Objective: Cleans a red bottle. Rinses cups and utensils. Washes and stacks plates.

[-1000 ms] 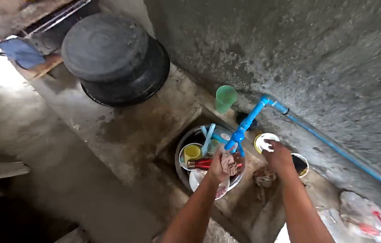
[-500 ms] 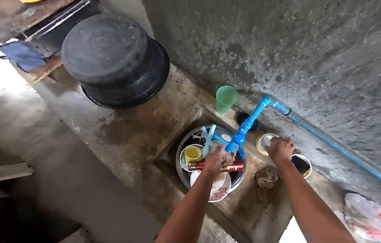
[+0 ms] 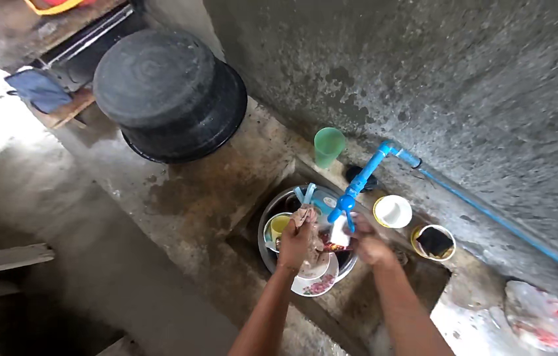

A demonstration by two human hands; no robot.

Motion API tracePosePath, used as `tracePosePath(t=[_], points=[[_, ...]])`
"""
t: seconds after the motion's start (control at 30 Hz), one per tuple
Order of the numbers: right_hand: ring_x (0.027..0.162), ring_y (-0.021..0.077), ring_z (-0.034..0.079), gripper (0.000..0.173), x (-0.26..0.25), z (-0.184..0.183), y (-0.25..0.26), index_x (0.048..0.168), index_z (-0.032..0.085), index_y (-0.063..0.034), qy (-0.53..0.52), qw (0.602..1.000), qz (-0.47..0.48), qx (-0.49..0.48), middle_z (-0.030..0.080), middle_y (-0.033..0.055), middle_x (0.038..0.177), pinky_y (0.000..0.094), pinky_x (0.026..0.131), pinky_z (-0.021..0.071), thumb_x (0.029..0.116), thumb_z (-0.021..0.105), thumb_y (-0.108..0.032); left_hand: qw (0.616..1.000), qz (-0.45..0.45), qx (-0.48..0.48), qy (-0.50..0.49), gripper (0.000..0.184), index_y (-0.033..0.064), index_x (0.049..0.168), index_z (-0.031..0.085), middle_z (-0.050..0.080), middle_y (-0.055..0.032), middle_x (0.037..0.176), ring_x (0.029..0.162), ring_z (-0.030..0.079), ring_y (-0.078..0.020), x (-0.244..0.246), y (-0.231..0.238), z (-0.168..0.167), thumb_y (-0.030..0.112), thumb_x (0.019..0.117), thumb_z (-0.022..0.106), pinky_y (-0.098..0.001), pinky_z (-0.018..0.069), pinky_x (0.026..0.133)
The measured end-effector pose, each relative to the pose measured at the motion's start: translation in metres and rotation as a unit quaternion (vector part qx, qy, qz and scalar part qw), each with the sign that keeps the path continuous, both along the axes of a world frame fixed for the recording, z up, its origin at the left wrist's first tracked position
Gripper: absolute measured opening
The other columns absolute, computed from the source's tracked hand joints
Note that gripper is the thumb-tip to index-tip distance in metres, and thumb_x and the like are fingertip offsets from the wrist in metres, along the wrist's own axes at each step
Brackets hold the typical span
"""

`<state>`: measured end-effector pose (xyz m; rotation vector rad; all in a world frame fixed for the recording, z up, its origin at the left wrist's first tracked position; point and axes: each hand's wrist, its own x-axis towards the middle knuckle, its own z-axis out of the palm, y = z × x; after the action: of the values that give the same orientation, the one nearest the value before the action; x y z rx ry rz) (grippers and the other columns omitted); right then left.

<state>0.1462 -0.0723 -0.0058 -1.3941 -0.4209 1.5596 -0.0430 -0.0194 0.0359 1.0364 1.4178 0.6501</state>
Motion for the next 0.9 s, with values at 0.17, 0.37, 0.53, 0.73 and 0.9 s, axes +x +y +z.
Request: tracePosePath(t=[0.17,0.37,0.53,0.73,0.9], points=[[0.064,0.014,0.061,0.048,-0.079,-0.036,0.034,0.111,0.058,-0.0138,0.298,0.95,-0.065,-0.074,0.065,0.0033,0.079,0.0318,0.058,0.0538,0.1098,0.022,-0.045,0.991,-0.097,0.075,0.055,0.022,0.0009,0.107,0.069,0.07,-0.0046,0.095,0.084,0.068,-0.0068,-0.028,-0.003,0.04,0.021,0.1016,0.061,-0.0263,0.0577,0.08],[0.091,0.0226,0.072,0.054,-0.108,-0.034,0.044,0.123,0.061,-0.0141,0.451,0.877,-0.159,0.051,0.073,0.0095,0.102,0.0418,0.076,0.0617,0.1048,0.029,-0.054,0.986,-0.067,0.155,0.002,0.027,0.0012,0.11,0.073,0.061,-0.0114,0.133,0.121,0.059,-0.0121,-0.024,0.002,0.056,0.023,0.0997,0.061,-0.0287,0.0513,0.102],[0.123,0.0145,0.058,0.045,-0.136,0.031,0.028,0.152,0.04,-0.0076,0.141,0.971,-0.194,0.011,0.057,0.0094,0.14,0.0348,0.103,0.0486,0.1119,0.032,-0.028,0.993,-0.104,0.047,0.013,0.049,-0.0046,0.15,0.043,0.036,-0.0245,0.159,0.15,0.031,-0.0307,-0.001,0.019,-0.022,0.022,0.1087,0.043,-0.0438,0.0235,0.125],[0.105,0.0126,0.059,0.038,-0.099,0.009,0.032,0.142,0.044,0.0058,-0.128,0.974,-0.181,-0.054,0.059,0.0159,0.121,0.0277,0.092,0.0499,0.1113,0.032,-0.012,0.991,-0.079,-0.054,-0.096,0.034,-0.0106,0.131,0.055,0.063,-0.0204,0.122,0.112,0.061,-0.0162,0.024,-0.026,-0.021,0.01,0.1083,0.04,-0.0327,0.0483,0.101],[0.128,0.0204,0.055,0.043,-0.12,0.033,0.022,0.145,0.045,0.007,-0.111,0.978,-0.172,-0.036,0.055,0.0217,0.141,0.0354,0.11,0.0435,0.1101,0.04,-0.017,0.985,-0.063,-0.068,-0.146,0.044,-0.0084,0.148,0.04,0.046,-0.0226,0.15,0.135,0.048,-0.0201,0.026,-0.002,-0.023,0.013,0.111,0.031,-0.0322,0.0384,0.114]])
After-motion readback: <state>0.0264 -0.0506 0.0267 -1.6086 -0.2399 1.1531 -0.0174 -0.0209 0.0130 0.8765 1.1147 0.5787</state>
